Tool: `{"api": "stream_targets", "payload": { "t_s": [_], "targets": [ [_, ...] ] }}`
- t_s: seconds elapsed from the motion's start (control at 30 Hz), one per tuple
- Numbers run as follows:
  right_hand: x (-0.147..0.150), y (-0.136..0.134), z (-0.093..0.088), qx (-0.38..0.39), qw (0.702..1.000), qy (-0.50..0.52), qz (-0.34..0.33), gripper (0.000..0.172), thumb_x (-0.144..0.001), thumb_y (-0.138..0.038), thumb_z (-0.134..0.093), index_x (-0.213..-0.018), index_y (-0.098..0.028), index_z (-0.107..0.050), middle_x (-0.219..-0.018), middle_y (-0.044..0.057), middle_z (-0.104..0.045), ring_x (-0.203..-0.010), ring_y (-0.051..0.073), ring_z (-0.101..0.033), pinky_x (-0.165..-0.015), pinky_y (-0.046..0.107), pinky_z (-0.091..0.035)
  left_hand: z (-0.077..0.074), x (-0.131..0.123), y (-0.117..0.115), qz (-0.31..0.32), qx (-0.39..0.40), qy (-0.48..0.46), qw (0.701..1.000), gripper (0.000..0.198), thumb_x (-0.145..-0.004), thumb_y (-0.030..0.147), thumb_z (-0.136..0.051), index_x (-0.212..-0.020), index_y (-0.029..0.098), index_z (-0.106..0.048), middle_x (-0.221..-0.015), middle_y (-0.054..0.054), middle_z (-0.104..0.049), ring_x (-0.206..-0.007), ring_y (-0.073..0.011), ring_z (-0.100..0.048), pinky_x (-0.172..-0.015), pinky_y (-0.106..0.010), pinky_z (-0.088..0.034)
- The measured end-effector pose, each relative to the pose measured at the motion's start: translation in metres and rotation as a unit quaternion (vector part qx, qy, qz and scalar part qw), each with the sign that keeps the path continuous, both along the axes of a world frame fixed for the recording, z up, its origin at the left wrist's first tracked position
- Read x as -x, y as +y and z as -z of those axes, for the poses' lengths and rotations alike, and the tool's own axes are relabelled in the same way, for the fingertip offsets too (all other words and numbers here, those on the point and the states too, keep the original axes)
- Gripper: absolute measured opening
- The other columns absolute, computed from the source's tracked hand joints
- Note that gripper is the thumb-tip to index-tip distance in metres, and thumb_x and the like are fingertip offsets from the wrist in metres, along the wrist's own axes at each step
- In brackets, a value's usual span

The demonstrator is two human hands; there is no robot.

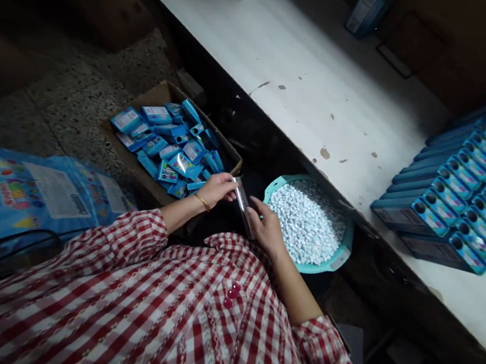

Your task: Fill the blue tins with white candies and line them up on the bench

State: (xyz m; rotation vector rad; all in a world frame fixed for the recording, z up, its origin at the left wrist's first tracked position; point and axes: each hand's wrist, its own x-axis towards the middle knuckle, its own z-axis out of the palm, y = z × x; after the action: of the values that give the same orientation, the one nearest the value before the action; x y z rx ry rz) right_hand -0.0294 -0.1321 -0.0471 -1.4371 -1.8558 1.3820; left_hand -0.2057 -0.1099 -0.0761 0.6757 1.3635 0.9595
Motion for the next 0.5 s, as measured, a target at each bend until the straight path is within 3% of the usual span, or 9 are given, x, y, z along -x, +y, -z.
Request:
{"api": "stream_targets", "payload": {
  "t_s": [0.07,0.17,0.27,0.37,0.43,0.5],
  "targets": [
    [0.001,0.007,-0.007,-0.102,0.994,-0.038,-0.010,0.050,-0.079,-0.036,-0.058,-0.127,-0.024,-0.051,-0.118,0.009,-0.057,-0.097,0.020,-0.057,-0.084,0.036,-0.049,-0.004,-0.004,-0.004,0.052,-0.070,0.059,0.994,0.014,-0.076,0.023,-0.060,-0.068,0.013,-0.054,-0.051,0.004,-0.055,-0.046,-0.0064,-0.054,-0.046,-0.016,-0.041],
    [0.001,0.021,-0.018,-0.134,0.988,-0.054,-0.049,0.043,-0.075,-0.028,-0.061,-0.117,-0.025,-0.058,-0.111,0.007,-0.060,-0.089,0.019,-0.059,-0.082,0.035,-0.049,-0.012,-0.011,-0.011,0.105,-0.164,0.117,0.974,0.016,-0.075,0.028,-0.061,-0.070,0.012,-0.061,-0.055,0.001,-0.059,-0.052,-0.0084,-0.055,-0.053,-0.018,-0.043],
    [-0.007,0.025,-0.025,-0.093,0.995,-0.002,0.030,0.018,-0.074,-0.026,-0.058,-0.091,-0.020,-0.061,-0.080,0.002,-0.062,-0.065,0.014,-0.059,-0.066,0.030,-0.051,-0.014,-0.019,-0.020,0.109,-0.198,0.086,0.970,0.027,-0.070,0.030,-0.067,-0.091,0.012,-0.065,-0.080,-0.004,-0.068,-0.071,-0.0114,-0.061,-0.066,-0.020,-0.047],
    [-0.023,0.014,-0.023,-0.045,0.979,0.097,0.173,0.016,-0.073,-0.029,-0.059,-0.082,-0.019,-0.051,-0.065,-0.004,-0.053,-0.049,0.009,-0.052,-0.048,0.024,-0.046,-0.007,-0.028,-0.032,0.184,-0.195,0.065,0.961,0.028,-0.072,0.025,-0.066,-0.097,0.013,-0.064,-0.086,-0.004,-0.068,-0.074,-0.0106,-0.061,-0.069,-0.020,-0.047],
    [-0.036,0.003,-0.021,-0.016,0.974,0.121,0.191,0.022,-0.072,-0.030,-0.061,-0.087,-0.019,-0.049,-0.063,-0.006,-0.052,-0.048,0.009,-0.051,-0.046,0.022,-0.044,-0.002,-0.035,-0.037,0.251,-0.170,0.069,0.950,0.018,-0.080,0.024,-0.056,-0.089,0.012,-0.066,-0.071,-0.001,-0.065,-0.063,-0.0082,-0.058,-0.064,-0.019,-0.046],
    [-0.048,-0.006,-0.018,0.016,0.981,0.107,0.161,0.031,-0.070,-0.031,-0.064,-0.095,-0.019,-0.050,-0.062,-0.006,-0.053,-0.047,0.009,-0.050,-0.045,0.023,-0.044,0.000,-0.040,-0.037,0.305,-0.160,0.070,0.936,0.020,-0.085,0.024,-0.049,-0.088,0.013,-0.066,-0.070,0.000,-0.064,-0.062,-0.0071,-0.056,-0.063,-0.017,-0.044]
  ]
}}
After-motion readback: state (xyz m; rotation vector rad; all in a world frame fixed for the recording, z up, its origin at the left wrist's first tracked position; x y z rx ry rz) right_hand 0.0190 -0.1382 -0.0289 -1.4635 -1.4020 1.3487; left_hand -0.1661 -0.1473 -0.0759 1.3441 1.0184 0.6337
